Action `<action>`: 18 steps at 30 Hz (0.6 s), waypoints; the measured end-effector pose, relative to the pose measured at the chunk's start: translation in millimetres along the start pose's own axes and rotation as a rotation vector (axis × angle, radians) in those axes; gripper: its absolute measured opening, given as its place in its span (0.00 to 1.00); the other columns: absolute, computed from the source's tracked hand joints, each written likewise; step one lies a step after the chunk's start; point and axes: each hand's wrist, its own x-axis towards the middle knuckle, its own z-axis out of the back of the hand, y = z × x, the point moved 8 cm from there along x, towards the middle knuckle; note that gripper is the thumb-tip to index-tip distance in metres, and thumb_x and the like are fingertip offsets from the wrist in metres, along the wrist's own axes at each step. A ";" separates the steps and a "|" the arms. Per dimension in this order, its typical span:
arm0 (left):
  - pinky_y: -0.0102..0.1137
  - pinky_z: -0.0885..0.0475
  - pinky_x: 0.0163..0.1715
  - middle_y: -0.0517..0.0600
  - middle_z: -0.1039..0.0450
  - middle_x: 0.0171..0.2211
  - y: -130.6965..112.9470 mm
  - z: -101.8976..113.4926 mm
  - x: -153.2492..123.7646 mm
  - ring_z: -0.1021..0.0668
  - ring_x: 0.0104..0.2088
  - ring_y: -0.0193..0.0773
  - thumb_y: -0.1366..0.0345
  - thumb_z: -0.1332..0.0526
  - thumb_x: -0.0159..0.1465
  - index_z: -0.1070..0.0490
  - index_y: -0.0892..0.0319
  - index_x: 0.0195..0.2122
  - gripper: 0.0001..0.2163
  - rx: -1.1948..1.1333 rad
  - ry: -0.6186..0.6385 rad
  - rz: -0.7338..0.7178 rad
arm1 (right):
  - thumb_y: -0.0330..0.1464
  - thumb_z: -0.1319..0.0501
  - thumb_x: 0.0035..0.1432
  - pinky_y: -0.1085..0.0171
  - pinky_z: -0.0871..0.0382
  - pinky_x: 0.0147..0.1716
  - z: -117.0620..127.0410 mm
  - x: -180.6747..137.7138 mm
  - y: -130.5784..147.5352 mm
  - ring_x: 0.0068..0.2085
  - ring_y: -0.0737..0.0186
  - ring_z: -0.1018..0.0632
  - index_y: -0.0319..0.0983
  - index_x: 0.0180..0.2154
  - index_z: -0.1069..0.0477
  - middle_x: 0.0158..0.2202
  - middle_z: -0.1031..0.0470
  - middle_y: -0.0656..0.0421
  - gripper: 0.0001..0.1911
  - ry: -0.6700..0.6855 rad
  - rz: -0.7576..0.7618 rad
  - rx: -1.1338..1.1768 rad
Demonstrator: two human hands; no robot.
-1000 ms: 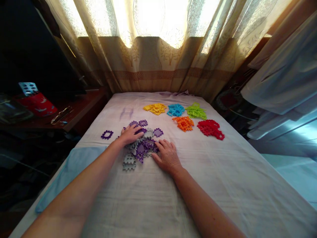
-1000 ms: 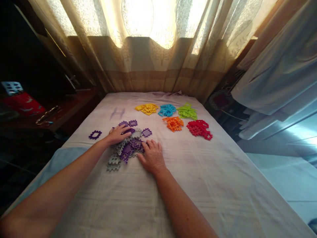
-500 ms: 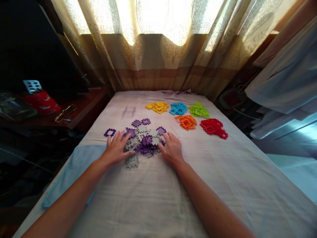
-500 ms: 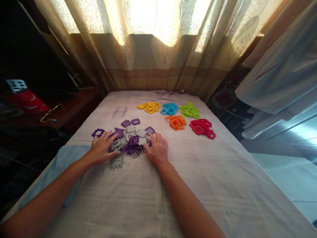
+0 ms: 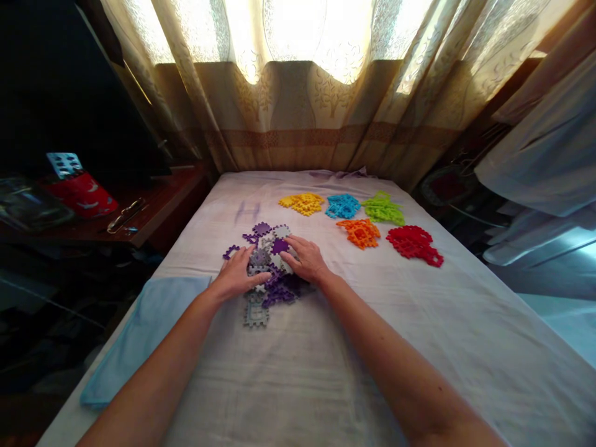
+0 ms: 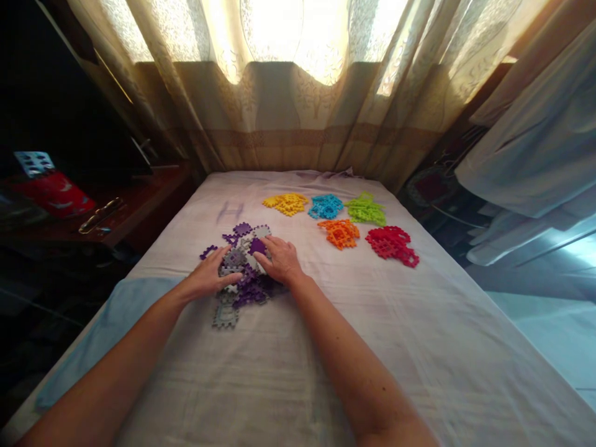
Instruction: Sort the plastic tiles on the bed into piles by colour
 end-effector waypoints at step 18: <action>0.66 0.55 0.62 0.63 0.59 0.72 -11.4 -22.9 -58.8 0.53 0.71 0.63 0.46 0.38 0.59 0.48 0.52 0.69 0.39 0.146 -0.245 0.047 | 0.47 0.46 0.65 0.41 0.41 0.59 -27.0 79.9 18.8 0.63 0.49 0.35 0.54 0.57 0.30 0.64 0.34 0.59 0.21 0.252 0.115 -0.160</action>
